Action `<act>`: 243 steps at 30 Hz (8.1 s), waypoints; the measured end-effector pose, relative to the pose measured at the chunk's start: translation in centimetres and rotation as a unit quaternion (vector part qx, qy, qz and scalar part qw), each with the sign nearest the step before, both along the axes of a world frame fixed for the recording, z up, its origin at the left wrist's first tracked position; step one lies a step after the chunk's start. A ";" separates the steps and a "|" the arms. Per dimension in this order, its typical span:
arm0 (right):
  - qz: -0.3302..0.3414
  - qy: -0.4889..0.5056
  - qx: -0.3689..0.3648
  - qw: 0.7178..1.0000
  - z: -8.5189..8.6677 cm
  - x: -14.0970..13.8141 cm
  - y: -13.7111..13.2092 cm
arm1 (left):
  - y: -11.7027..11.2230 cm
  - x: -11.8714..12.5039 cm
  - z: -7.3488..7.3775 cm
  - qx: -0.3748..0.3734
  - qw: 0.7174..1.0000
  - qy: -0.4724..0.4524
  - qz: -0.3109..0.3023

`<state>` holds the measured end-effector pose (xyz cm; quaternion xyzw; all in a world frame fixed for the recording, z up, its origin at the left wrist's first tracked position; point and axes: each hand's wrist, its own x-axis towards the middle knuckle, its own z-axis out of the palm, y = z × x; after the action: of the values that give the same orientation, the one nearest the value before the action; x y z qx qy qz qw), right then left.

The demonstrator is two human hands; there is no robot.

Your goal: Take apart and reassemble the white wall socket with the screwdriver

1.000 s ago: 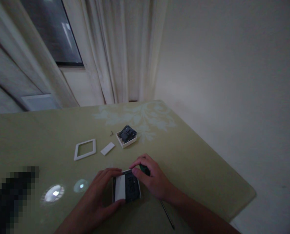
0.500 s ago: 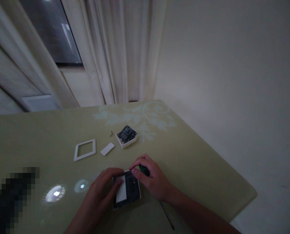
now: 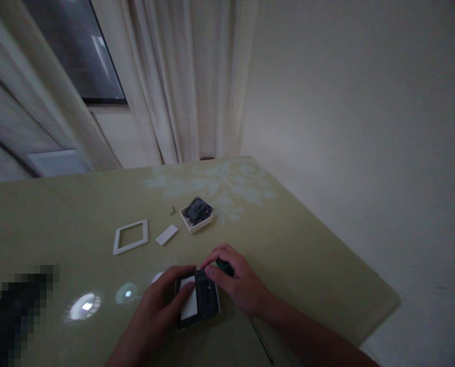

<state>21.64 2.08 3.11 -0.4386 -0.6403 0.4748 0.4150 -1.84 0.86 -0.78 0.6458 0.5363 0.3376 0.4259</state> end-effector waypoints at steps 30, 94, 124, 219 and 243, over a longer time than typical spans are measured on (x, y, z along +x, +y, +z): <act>0.044 -0.170 0.113 0.978 -0.6 0.0 -0.6 | 0.7 -1.3 0.7 0.024 1.000 0.005 0.019; 0.179 -0.326 0.262 0.890 0.0 0.5 -1.7 | 0.4 -2.2 0.7 -0.083 0.989 -0.109 -0.049; -0.060 0.004 -0.047 0.997 -1.4 1.4 3.2 | 10.4 -2.6 0.6 0.104 0.950 0.254 0.149; 0.202 -0.280 0.146 0.927 1.2 3.2 0.4 | 0.7 2.8 1.4 -0.009 0.996 -0.073 -0.046; 0.146 -0.230 0.113 0.956 0.1 2.9 0.8 | 0.3 2.1 0.6 -0.013 0.995 -0.074 -0.063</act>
<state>24.58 2.93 3.22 -0.3874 -0.8251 0.3409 0.2299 0.24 1.20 -0.22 0.6461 0.4658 0.3502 0.4929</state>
